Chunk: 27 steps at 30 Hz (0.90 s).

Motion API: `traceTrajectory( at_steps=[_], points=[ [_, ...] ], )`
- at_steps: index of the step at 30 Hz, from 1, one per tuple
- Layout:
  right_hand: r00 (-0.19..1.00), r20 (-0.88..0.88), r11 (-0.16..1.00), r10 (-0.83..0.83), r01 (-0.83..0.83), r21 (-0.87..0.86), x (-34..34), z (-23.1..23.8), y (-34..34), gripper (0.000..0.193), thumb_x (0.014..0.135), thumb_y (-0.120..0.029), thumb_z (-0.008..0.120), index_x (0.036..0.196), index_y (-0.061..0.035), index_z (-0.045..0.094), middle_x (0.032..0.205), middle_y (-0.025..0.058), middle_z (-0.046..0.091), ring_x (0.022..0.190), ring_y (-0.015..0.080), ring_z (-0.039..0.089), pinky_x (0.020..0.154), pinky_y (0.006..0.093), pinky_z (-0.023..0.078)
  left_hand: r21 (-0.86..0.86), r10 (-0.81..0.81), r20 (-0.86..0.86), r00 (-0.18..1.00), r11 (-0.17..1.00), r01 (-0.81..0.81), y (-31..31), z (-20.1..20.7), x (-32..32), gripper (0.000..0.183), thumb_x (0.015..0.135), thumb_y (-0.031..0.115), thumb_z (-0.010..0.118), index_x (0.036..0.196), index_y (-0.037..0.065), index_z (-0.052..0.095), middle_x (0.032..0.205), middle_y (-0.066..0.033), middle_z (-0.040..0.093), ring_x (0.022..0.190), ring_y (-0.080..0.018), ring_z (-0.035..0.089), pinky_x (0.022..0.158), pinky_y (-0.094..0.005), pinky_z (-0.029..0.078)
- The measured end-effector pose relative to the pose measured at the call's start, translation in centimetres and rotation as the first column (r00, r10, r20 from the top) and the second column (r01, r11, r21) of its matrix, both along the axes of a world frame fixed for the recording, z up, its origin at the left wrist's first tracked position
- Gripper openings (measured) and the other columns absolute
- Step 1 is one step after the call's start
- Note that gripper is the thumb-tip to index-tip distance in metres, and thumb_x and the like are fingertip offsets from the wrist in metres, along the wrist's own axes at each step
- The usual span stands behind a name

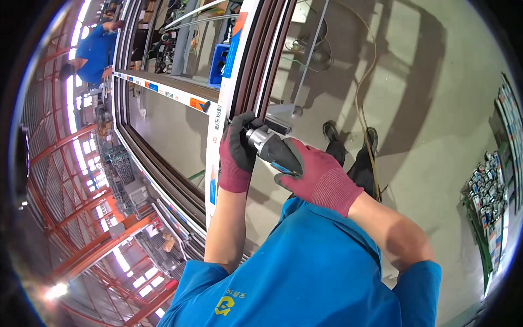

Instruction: Assembling metal window frames using a drill and manual tools on a workbench in a factory setting.

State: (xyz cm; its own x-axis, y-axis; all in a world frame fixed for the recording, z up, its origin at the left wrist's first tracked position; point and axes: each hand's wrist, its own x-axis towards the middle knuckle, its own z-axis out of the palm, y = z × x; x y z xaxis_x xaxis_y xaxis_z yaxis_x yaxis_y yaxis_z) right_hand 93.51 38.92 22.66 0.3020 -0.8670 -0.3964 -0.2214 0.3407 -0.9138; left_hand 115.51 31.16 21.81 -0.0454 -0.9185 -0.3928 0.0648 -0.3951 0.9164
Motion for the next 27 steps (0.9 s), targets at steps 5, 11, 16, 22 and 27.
traceTrajectory(
  at_steps=[5,11,16,22,27],
  points=[
    [0.999,-0.006,0.997,-0.039,0.039,-0.067,0.0,-0.7,0.0,0.078,0.084,-0.031,0.084,0.149,-0.0033,0.051,0.123,0.026,0.07,0.115,0.0419,0.069,0.099,0.0475,0.054,0.082,0.059,-0.059,0.996,0.995,-0.054,-0.4,-0.2,0.1,0.048,0.11,0.037,0.056,0.129,-0.006,0.063,0.11,-0.019,0.071,0.103,-0.0302,0.071,0.096,-0.0423,0.057],
    [1.0,0.008,0.999,0.029,-0.029,-0.046,-0.2,-1.4,-0.2,0.083,0.085,-0.033,0.083,0.153,-0.0029,0.047,0.126,0.0255,0.069,0.116,0.0425,0.068,0.1,0.048,0.055,0.113,0.112,-0.098,0.989,0.988,-0.101,-0.2,-0.9,0.4,0.05,0.111,0.039,0.056,0.129,-0.006,0.062,0.11,-0.0189,0.072,0.101,-0.0315,0.071,0.095,-0.0432,0.058],
    [0.992,-0.109,0.995,0.057,-0.065,-0.074,-0.3,-0.1,-0.3,0.085,0.087,-0.038,0.08,0.157,-0.0076,0.043,0.134,0.0252,0.065,0.116,0.0439,0.067,0.1,0.049,0.054,0.125,0.126,-0.098,0.987,0.986,-0.113,-0.4,0.2,-0.3,0.05,0.11,0.04,0.056,0.129,-0.007,0.062,0.108,-0.0187,0.072,0.098,-0.0314,0.071,0.093,-0.0436,0.058],
    [0.883,-0.433,0.971,0.181,-0.23,-0.063,0.1,2.7,-0.8,0.083,0.092,-0.042,0.073,0.161,-0.0122,0.037,0.131,0.0237,0.062,0.11,0.0437,0.068,0.095,0.049,0.056,0.158,0.213,-0.191,0.958,0.97,-0.184,-0.8,-0.4,-0.9,0.041,0.109,0.036,0.059,0.122,-0.002,0.063,0.101,-0.015,0.069,0.096,-0.0299,0.068,0.091,-0.0444,0.058],
    [0.819,-0.562,0.956,0.116,-0.245,-0.16,0.0,2.7,-0.4,0.075,0.094,-0.037,0.072,0.159,-0.0132,0.043,0.125,0.025,0.064,0.104,0.0424,0.07,0.086,0.0454,0.058,0.237,0.298,-0.393,0.87,0.947,-0.218,-0.7,-1.1,-2.9,0.022,0.107,0.027,0.064,0.113,0.006,0.063,0.094,-0.0061,0.063,0.089,-0.023,0.064,0.083,-0.0422,0.057]
  ],
)
